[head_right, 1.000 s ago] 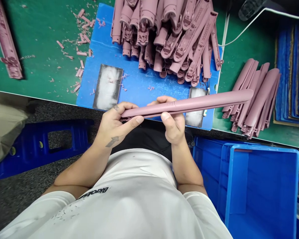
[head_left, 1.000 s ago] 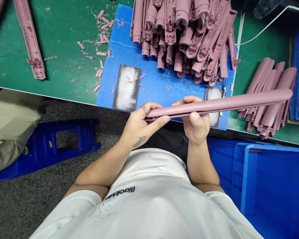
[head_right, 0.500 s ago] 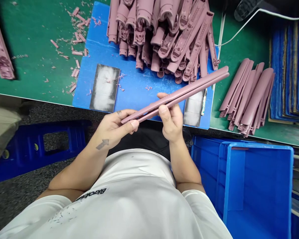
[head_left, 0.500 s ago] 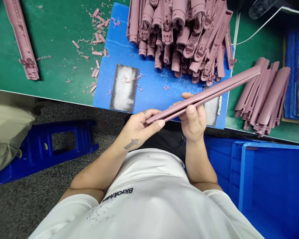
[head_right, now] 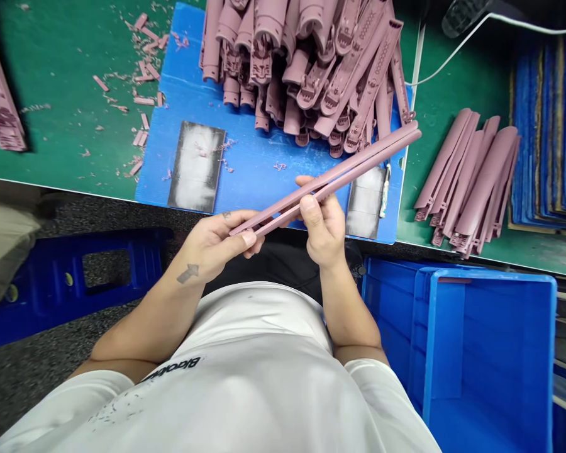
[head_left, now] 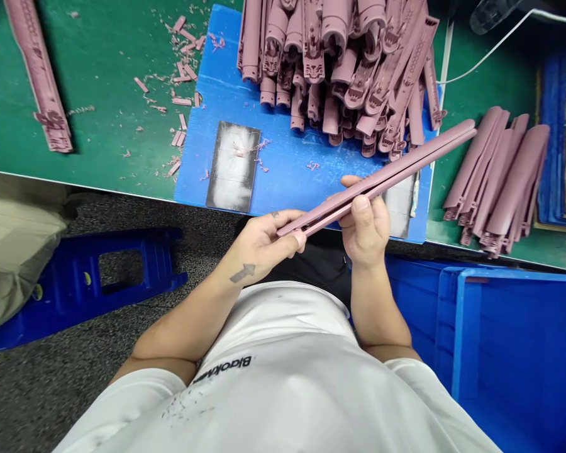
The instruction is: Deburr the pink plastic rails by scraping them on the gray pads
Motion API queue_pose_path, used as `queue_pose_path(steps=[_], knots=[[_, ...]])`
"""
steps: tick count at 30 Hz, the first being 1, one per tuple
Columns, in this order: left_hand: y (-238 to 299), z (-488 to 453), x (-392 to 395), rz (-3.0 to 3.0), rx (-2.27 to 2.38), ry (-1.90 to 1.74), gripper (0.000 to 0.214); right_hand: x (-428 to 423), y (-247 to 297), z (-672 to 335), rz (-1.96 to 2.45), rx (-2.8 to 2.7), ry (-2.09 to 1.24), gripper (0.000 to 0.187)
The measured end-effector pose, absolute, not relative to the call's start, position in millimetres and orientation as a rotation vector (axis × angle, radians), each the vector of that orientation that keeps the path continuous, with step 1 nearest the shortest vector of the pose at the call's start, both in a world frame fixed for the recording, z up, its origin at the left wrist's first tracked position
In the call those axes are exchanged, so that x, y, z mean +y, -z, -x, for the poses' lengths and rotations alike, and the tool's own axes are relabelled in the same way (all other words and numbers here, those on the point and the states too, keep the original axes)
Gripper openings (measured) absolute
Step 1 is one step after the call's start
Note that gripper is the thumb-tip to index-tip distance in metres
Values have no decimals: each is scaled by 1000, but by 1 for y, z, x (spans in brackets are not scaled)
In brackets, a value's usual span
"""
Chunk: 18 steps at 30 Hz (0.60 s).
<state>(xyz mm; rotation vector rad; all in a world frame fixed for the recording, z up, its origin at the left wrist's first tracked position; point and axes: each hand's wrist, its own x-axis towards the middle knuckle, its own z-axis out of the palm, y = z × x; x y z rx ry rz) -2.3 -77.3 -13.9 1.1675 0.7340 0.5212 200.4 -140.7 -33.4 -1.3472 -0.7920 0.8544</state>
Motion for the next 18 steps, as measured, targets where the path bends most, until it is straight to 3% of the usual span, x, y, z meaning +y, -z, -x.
queue_pose_path(steps=[13,15,18], knots=[[22,0,-76,-1387,614,-403,53,-143,29,-208,1391,-810,-857,74],[18,5,-72,-1515,585,-384,61,-152,13,-242,1544,-833,-732,66],[9,17,-43,-1666,627,-575,60,-175,-31,-320,2036,-812,-361,40]])
